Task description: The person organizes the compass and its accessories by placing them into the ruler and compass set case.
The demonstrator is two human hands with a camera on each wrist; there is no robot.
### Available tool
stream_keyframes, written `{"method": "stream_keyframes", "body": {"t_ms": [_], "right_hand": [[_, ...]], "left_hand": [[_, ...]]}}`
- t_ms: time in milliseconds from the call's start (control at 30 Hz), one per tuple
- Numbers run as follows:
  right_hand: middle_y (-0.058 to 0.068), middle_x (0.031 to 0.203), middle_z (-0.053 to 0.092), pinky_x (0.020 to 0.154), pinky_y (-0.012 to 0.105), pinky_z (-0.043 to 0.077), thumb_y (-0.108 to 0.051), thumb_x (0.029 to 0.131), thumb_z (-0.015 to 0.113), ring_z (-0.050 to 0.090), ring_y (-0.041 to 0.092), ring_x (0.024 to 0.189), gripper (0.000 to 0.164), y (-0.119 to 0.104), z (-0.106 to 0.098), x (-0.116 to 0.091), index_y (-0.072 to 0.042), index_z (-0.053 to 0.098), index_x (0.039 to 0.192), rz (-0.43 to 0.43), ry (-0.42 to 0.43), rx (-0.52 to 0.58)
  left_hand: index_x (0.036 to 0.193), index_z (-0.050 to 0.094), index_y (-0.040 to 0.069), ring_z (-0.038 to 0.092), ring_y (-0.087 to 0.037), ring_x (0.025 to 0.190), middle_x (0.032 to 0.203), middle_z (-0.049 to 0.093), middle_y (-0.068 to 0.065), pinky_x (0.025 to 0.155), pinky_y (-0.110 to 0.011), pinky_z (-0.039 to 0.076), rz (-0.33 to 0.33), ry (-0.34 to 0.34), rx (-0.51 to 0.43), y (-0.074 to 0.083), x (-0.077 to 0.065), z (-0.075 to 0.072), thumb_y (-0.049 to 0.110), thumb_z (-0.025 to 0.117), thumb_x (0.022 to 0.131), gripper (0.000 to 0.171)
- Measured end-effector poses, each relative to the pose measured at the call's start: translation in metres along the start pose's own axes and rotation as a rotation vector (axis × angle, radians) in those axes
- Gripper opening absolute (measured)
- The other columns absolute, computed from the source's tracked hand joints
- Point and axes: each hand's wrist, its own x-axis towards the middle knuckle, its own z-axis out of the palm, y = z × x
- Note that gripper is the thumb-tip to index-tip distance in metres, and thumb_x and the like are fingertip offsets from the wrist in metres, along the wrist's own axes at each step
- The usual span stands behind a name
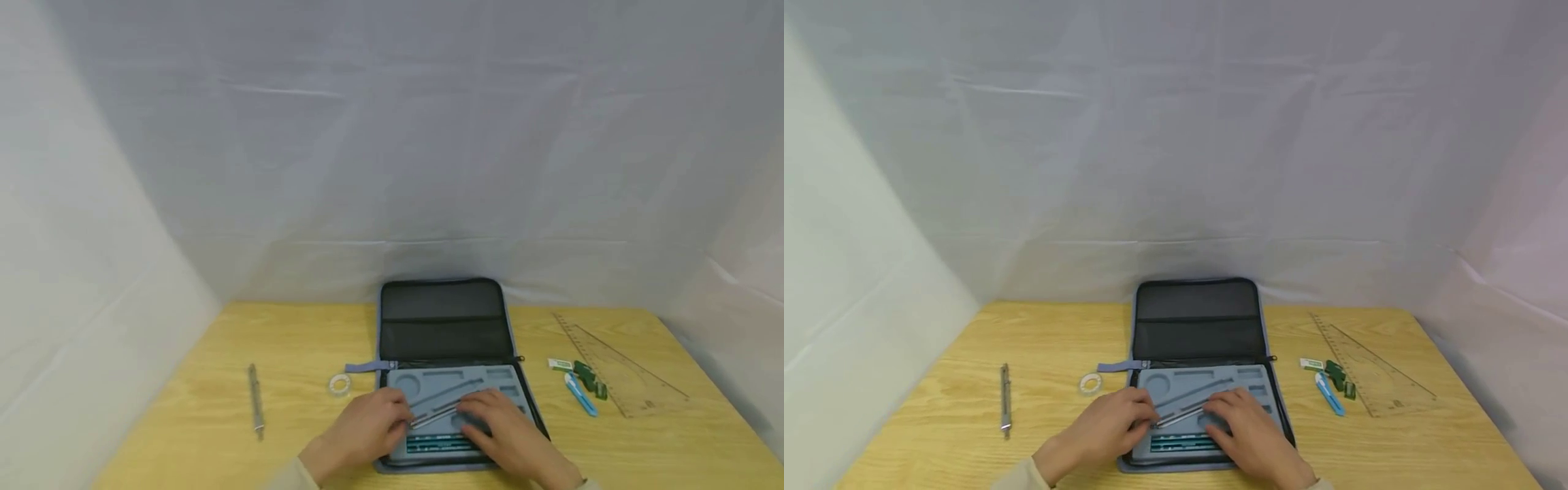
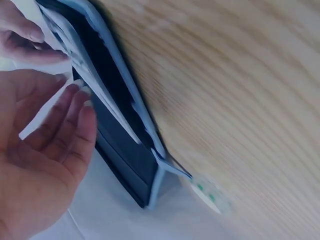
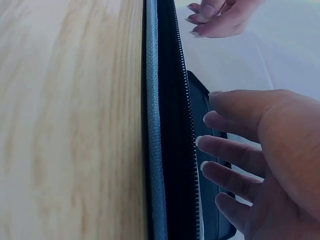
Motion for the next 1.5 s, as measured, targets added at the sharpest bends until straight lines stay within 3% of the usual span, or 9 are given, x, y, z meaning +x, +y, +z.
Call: {"method": "stream_keyframes", "body": {"t_ms": [100,333,767,1100,1500], "right_hand": [[-0.005,0.125,0.056,0.089,0.042,0.046,-0.038,0.097,0.054,0.051,0.019,0.112,0.032,0.000,-0.001,0.001,-0.020,0.062,0.122,0.016,0.002,0.009],[0.002,0.129,0.054,0.092,0.045,0.045,-0.040,0.097,0.052,0.048,0.024,0.118,0.036,-0.001,0.000,0.004,-0.018,0.062,0.123,0.020,-0.011,0.019],[0.003,0.132,0.052,0.093,0.047,0.043,-0.040,0.097,0.053,0.047,0.025,0.120,0.036,-0.004,0.004,0.012,-0.018,0.062,0.125,0.030,-0.035,0.024],[0.007,0.137,0.048,0.094,0.048,0.044,-0.037,0.096,0.056,0.048,0.026,0.121,0.036,-0.007,0.006,0.018,-0.019,0.060,0.127,0.002,-0.038,0.024],[0.009,0.143,0.043,0.098,0.051,0.039,-0.038,0.096,0.055,0.042,0.029,0.128,0.038,-0.021,0.011,0.032,-0.019,0.059,0.129,-0.013,-0.074,0.026]], "left_hand": [[0.099,0.075,0.016,0.058,-0.006,0.084,0.094,0.060,0.008,0.068,-0.021,0.049,-0.048,0.008,-0.036,-0.009,-0.003,-0.004,0.012,0.064,0.088,0.016],[0.097,0.075,0.015,0.059,-0.010,0.085,0.093,0.061,0.008,0.071,-0.026,0.051,-0.112,0.052,0.026,-0.029,-0.018,-0.007,0.012,0.062,0.089,0.016],[0.090,0.072,0.009,0.062,-0.017,0.085,0.090,0.064,0.002,0.068,-0.028,0.053,-0.261,0.075,0.093,-0.069,-0.073,-0.034,0.000,0.063,0.082,0.016],[0.093,0.071,0.009,0.062,-0.024,0.095,0.097,0.065,0.000,0.082,-0.039,0.052,-0.306,0.052,0.138,-0.101,-0.108,-0.045,-0.009,0.062,0.077,0.026],[0.096,0.070,0.007,0.063,-0.024,0.093,0.099,0.064,-0.002,0.083,-0.041,0.052,-0.325,0.069,0.164,-0.114,-0.135,-0.056,-0.011,0.065,0.072,0.031]]}}
